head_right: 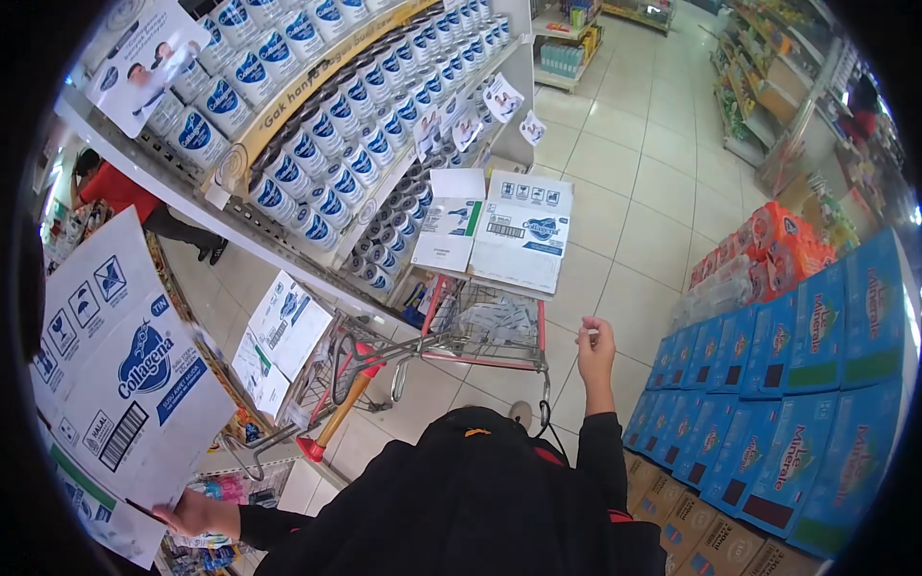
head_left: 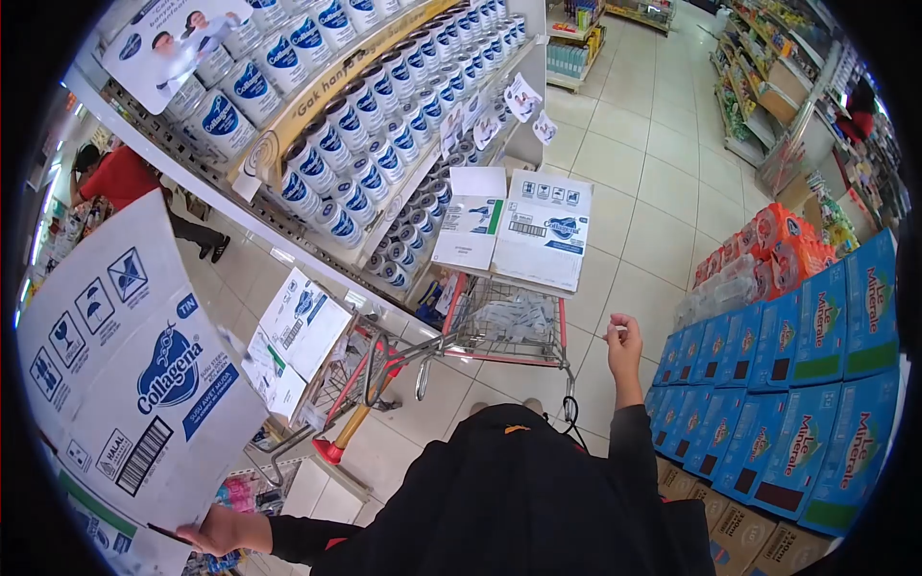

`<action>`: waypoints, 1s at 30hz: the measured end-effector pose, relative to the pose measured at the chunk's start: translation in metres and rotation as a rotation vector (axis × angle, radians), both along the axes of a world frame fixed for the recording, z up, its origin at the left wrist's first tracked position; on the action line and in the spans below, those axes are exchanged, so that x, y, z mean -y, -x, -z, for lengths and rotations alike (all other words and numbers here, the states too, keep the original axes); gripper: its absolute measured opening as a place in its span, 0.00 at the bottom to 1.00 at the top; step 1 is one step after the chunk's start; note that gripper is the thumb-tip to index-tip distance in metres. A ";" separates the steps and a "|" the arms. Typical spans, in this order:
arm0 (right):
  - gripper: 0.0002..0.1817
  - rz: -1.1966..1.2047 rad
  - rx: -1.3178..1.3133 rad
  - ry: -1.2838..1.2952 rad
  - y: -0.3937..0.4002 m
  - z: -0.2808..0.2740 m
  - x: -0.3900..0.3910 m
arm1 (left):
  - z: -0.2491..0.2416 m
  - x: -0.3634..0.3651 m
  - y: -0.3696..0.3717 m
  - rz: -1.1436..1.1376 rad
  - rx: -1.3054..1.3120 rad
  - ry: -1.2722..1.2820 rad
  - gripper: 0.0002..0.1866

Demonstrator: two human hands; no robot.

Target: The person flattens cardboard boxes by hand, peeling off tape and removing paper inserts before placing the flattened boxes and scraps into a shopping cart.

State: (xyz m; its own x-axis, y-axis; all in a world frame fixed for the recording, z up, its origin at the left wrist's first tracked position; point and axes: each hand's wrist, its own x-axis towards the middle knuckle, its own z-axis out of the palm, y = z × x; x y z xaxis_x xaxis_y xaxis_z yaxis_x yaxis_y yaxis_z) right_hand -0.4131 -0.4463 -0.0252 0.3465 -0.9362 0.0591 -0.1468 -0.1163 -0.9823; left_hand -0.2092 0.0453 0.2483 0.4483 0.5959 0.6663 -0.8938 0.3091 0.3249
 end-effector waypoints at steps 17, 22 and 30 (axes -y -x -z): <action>0.14 -0.200 0.233 -0.276 0.012 -0.052 0.005 | 0.055 0.284 -0.015 0.630 -0.641 -0.697 0.10; 0.23 -0.173 0.116 0.031 0.006 -0.075 0.010 | 0.072 0.334 -0.008 0.823 -0.554 -0.821 0.11; 0.23 -0.039 0.069 0.870 -0.042 -0.186 0.020 | 0.102 0.359 0.019 1.011 -0.507 -1.162 0.11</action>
